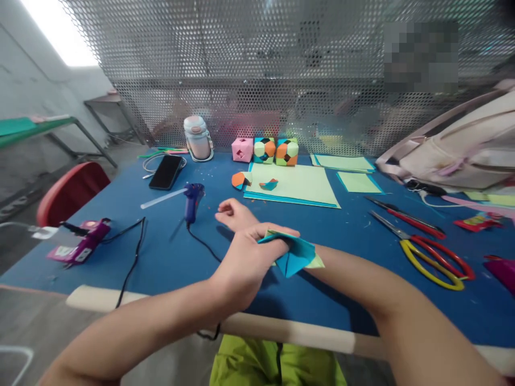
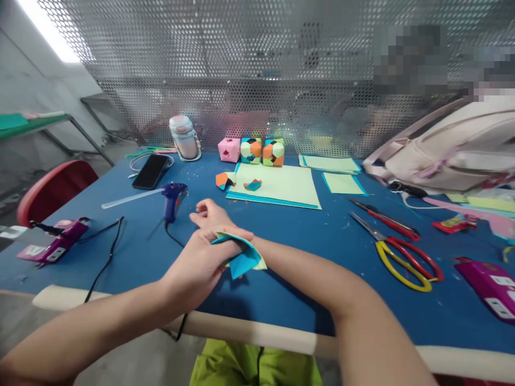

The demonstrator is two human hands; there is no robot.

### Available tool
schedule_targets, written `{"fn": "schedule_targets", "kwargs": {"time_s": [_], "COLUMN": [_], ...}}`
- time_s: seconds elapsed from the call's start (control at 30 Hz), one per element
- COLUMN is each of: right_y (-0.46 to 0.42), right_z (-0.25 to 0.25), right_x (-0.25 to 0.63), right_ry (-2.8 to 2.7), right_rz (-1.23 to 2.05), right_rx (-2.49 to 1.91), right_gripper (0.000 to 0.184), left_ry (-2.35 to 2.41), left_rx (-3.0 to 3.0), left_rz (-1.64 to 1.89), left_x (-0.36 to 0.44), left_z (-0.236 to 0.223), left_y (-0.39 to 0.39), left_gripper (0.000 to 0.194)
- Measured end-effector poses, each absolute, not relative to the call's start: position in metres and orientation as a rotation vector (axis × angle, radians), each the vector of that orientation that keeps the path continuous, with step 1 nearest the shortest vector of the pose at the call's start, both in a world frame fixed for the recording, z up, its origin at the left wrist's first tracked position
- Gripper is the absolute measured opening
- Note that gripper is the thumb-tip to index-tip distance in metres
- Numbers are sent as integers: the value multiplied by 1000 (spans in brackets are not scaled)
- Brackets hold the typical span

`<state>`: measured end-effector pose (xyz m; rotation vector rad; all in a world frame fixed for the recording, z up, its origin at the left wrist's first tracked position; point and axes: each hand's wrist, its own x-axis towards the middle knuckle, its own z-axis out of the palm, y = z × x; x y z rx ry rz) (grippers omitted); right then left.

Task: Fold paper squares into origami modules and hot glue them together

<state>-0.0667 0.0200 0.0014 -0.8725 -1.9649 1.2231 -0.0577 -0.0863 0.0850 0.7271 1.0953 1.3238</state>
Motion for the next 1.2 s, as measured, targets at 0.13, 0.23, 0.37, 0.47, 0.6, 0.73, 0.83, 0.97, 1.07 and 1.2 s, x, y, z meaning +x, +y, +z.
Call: {"fn": "schedule_targets", "kwargs": {"time_s": [0.13, 0.23, 0.37, 0.47, 0.6, 0.73, 0.83, 0.97, 1.07, 1.2], "right_y": [16, 14, 11, 8, 6, 7, 8, 4, -1, -4], "right_z": [1, 4, 5, 5, 5, 6, 7, 11, 17, 23], "right_x": [-127, -151, -166, -172, -179, -186, -186, -167, -134, -68], "right_ry": [-1945, -1879, -1894, -1913, -1890, -1875, -1846, -1809, -1783, -1771], "right_rz": [1251, 1195, 1105, 1055, 1026, 1018, 1034, 1089, 1160, 1222], "right_rx": [-930, -1064, -1247, -1303, -1357, -1386, -1381, -1290, -1188, -1043], "right_gripper": [44, 57, 60, 53, 52, 45, 35, 33, 28, 24], "left_ry": [1037, 1049, 1086, 1107, 1089, 1073, 1088, 1166, 1198, 1188], "left_rx": [711, 646, 559, 527, 516, 554, 574, 605, 642, 641], "left_rz": [1315, 1318, 1289, 1265, 1253, 1255, 1256, 1254, 1272, 1358], "left_x": [-63, -69, -77, -82, -85, -85, -86, -91, -97, -100], "left_z": [89, 89, 83, 76, 70, 69, 70, 71, 72, 73], "left_y": [-105, -119, -132, -137, -139, -141, -144, -146, -143, -134], "left_gripper": [13, 12, 13, 13, 12, 11, 11, 8, 5, 7]}}
